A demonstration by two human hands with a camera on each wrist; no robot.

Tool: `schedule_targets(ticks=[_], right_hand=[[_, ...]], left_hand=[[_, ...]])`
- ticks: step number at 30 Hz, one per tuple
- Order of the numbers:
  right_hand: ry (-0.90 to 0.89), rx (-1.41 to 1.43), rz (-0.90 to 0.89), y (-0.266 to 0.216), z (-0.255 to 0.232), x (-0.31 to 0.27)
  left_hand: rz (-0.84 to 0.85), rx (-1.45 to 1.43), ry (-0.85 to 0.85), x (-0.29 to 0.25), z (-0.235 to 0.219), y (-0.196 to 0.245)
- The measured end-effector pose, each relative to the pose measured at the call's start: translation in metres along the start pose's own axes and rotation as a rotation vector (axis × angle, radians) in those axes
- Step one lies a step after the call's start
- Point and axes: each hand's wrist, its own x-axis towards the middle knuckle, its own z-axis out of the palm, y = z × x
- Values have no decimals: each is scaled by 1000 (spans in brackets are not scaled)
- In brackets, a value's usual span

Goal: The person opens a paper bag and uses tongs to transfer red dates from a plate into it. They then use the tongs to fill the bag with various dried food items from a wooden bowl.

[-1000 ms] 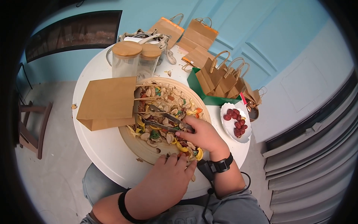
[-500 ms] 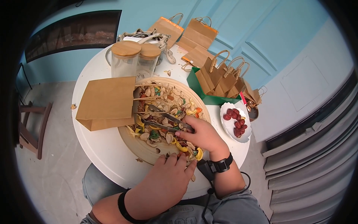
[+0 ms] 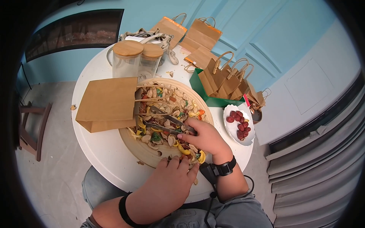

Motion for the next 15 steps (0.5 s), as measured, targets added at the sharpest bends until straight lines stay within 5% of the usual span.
schedule_targets(ticks=[15], right_hand=[[4,10,-17,2,1,0]], left_hand=[[-5,-11,32,0,0,1]])
